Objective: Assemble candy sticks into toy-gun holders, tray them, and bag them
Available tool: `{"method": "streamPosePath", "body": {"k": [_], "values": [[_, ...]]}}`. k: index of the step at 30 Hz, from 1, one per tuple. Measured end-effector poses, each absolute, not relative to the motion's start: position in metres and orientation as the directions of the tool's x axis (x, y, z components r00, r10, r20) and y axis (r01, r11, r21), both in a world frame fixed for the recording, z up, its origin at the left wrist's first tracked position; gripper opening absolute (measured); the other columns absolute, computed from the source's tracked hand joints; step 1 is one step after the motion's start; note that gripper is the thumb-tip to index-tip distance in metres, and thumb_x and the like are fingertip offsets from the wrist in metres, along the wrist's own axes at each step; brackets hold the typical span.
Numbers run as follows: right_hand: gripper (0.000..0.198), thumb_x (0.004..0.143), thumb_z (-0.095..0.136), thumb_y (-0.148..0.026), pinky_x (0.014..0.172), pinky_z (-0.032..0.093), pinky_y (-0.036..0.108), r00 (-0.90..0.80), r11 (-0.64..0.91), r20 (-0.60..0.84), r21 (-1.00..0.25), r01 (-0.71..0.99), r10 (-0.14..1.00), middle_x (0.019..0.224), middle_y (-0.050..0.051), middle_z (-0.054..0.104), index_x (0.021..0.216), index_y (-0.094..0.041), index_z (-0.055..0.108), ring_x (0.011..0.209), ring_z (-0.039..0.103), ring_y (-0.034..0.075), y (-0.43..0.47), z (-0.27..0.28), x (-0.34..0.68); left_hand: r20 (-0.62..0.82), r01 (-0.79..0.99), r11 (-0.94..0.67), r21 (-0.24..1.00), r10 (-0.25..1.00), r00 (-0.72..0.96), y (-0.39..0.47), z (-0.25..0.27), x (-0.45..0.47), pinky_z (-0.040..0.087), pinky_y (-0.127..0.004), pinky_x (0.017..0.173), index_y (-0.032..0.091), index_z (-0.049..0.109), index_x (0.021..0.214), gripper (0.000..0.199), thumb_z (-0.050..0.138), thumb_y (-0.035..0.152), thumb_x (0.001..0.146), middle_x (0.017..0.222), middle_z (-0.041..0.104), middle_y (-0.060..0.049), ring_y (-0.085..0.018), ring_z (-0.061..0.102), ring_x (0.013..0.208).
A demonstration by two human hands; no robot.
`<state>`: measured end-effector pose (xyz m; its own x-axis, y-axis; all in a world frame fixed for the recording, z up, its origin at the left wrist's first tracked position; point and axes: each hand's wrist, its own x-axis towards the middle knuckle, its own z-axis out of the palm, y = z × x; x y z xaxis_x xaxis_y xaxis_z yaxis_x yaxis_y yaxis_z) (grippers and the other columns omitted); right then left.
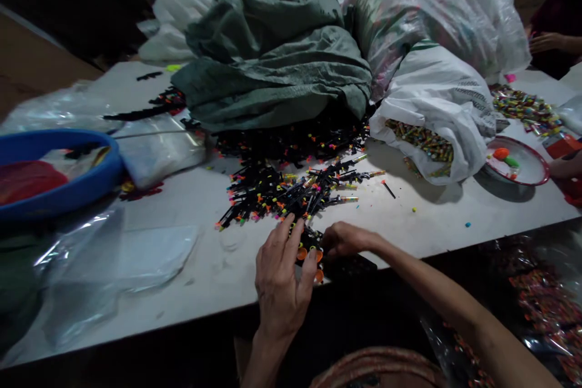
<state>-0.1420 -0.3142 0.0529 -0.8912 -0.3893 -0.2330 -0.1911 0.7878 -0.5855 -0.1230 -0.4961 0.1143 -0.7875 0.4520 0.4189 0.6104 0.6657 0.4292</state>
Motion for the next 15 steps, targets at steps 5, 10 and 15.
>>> {"method": "streamPosePath", "body": {"k": [5, 10, 15], "values": [[0.027, 0.081, 0.056, -0.019, 0.078, 0.043, 0.028, -0.98, 0.947, -0.187, -0.298, 0.122, 0.067, 0.116, 0.016, 0.06, 0.106, -0.012, 0.063, 0.101, 0.06, 0.025, -0.257, 0.062, -0.198, 0.451, 0.618, 0.652, 0.44, 0.434, -0.78, -0.498, 0.113, -0.122, 0.031, -0.045, 0.107, 0.024, 0.038, 0.138, 0.048, 0.043, 0.03, 0.091, 0.144, 0.04, -0.008, -0.024, 0.036, 0.132], [0.019, 0.079, 0.058, -0.021, 0.074, 0.044, 0.029, -0.977, 0.939, -0.209, -0.325, 0.115, 0.047, 0.101, 0.016, 0.066, 0.093, -0.011, 0.066, 0.094, 0.062, 0.025, -0.246, 0.062, -0.203, 0.458, 0.592, 0.68, 0.433, 0.399, -0.794, -0.493, 0.116, -0.122, 0.029, -0.048, 0.107, 0.027, 0.043, 0.134, 0.045, 0.046, 0.029, 0.09, 0.143, 0.041, -0.007, -0.026, 0.036, 0.131], [0.012, 0.073, 0.059, -0.025, 0.05, 0.039, 0.019, -0.924, 0.58, -0.34, -0.794, 0.183, -0.174, 0.057, -0.002, 0.058, 0.072, -0.014, 0.06, 0.05, 0.053, 0.009, -0.237, 0.058, -0.17, 0.51, 0.655, 0.648, 0.389, 0.44, -0.739, -0.487, 0.121, -0.122, 0.027, -0.05, 0.109, 0.026, 0.055, 0.124, 0.038, 0.045, 0.018, 0.088, 0.144, 0.04, -0.003, -0.028, 0.029, 0.135]]}}
